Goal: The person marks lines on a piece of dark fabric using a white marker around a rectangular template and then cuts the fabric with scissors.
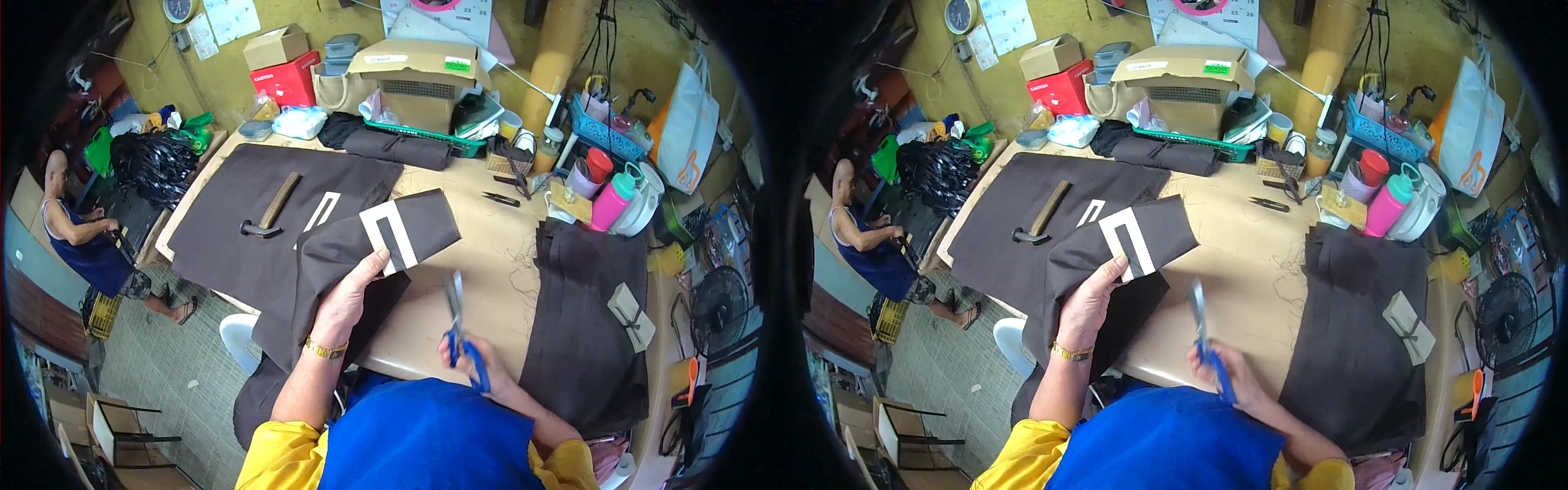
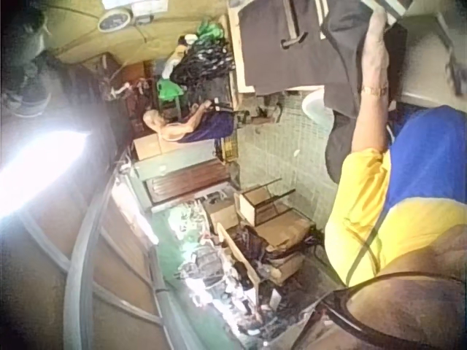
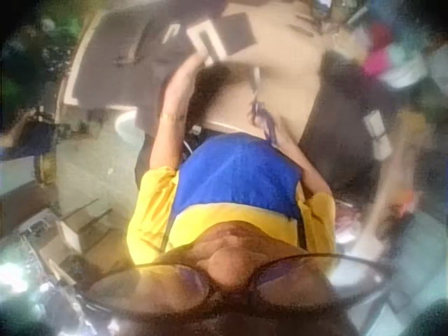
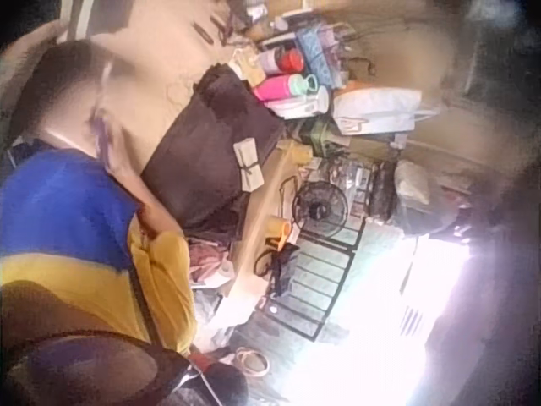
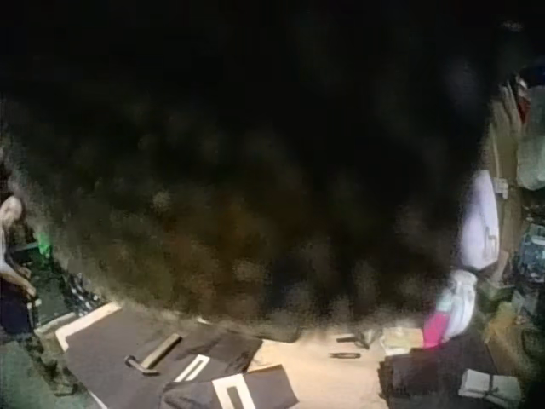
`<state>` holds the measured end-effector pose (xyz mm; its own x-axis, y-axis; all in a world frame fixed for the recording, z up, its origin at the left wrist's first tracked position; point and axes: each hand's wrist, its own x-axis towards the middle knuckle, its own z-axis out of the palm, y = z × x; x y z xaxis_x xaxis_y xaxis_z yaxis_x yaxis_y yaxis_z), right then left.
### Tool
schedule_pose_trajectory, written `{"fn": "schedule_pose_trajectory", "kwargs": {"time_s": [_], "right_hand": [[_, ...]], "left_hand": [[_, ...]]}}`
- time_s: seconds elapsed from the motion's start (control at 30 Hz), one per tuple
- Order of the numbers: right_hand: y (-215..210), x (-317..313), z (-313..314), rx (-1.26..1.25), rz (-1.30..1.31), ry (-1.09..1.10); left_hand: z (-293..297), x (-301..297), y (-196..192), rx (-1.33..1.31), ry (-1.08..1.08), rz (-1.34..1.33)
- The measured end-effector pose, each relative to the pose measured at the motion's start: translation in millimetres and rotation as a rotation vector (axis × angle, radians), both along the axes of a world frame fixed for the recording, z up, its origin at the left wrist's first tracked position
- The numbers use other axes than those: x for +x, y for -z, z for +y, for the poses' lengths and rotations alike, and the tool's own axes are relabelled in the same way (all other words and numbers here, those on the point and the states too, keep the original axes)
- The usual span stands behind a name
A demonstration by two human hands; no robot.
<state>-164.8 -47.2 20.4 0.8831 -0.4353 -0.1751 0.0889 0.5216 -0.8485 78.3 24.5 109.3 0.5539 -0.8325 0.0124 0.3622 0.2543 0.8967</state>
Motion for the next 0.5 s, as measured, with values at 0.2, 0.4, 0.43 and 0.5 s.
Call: {"fn": "schedule_pose_trajectory", "kwargs": {"time_s": [0.2,0.4,0.43,0.5], "right_hand": [[-28.7,0.4,3.2,-0.253,0.019,-0.221],[-41.9,18.4,0.8,-0.232,-0.045,-0.163],[-43.5,20.1,0.2,-0.226,-0.047,-0.159],[-46.0,20.2,-3.6,-0.224,0.022,-0.195]], "left_hand": [[3.0,-26.4,-14.3,0.06,0.08,-0.044],[9.2,-42.9,-10.2,0.132,0.101,-0.152],[9.4,-44.0,-9.6,0.142,0.097,-0.165],[9.6,-45.0,-9.2,0.141,0.072,-0.201]]}}
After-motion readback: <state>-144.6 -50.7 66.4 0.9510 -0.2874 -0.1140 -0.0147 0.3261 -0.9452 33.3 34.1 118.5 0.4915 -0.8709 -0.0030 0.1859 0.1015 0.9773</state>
